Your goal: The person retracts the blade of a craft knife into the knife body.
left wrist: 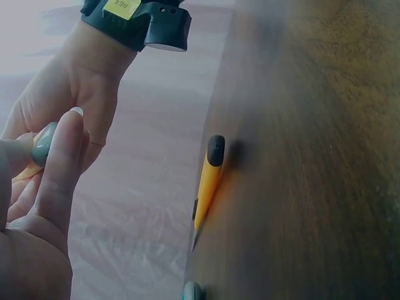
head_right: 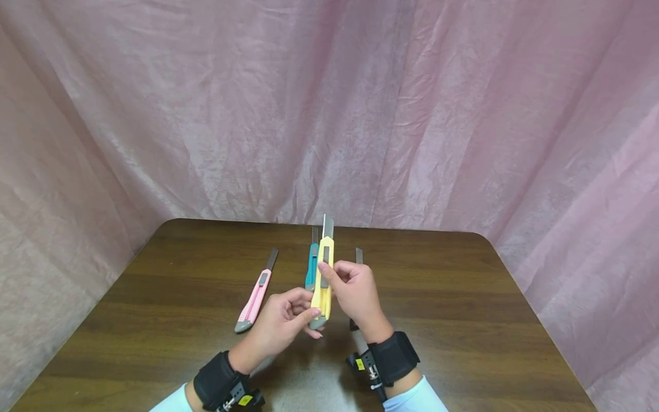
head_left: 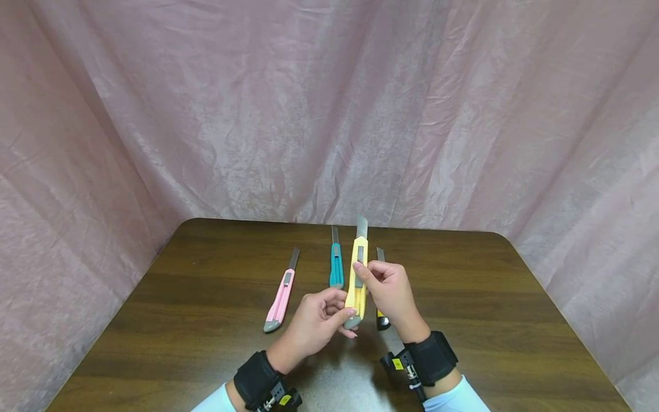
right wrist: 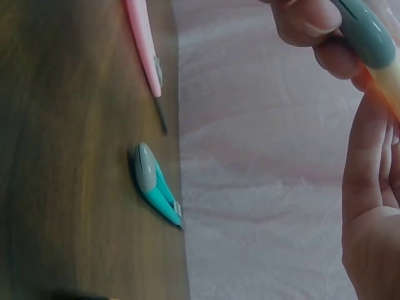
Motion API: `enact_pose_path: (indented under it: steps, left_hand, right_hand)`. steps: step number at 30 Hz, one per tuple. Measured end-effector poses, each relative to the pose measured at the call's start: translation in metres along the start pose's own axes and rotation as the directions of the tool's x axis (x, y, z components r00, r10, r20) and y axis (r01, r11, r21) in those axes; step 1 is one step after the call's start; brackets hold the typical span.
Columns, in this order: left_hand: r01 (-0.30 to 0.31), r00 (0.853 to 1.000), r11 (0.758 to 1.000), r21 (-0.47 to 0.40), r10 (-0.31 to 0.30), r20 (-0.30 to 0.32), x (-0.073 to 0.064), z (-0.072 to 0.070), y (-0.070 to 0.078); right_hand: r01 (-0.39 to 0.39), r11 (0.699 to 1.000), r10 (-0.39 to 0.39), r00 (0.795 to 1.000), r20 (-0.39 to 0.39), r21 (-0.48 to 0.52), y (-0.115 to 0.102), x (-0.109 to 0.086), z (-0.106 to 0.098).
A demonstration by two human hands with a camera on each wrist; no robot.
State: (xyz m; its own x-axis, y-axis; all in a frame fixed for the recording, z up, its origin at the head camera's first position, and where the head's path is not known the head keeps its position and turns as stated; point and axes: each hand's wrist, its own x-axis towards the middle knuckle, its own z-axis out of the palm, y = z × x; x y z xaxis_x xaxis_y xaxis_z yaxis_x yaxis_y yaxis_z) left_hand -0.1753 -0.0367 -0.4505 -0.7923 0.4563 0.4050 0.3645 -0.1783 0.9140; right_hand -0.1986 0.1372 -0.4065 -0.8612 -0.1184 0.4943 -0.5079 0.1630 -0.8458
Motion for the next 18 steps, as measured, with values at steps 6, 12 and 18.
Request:
enact_pose_path:
  steps: [6,12,18]
  left_hand:
    - [0.022,1.0,1.0,0.004,-0.022,-0.01,0.0,0.002,0.005]
    - [0.008,1.0,1.0,0.004,-0.007,-0.007,0.0,0.005,0.023]
    - [0.01,1.0,1.0,0.001,-0.01,-0.011,0.0,0.004,0.029]
  right_hand:
    - [0.041,0.999,-0.041,0.998,0.049,-0.002,-0.02,-0.001,0.0]
    - [0.031,0.999,-0.032,0.998,0.057,0.015,-0.02,-0.001,0.0]
    - [0.006,0.999,-0.01,0.996,0.084,0.041,-0.019,0.0,-0.002]
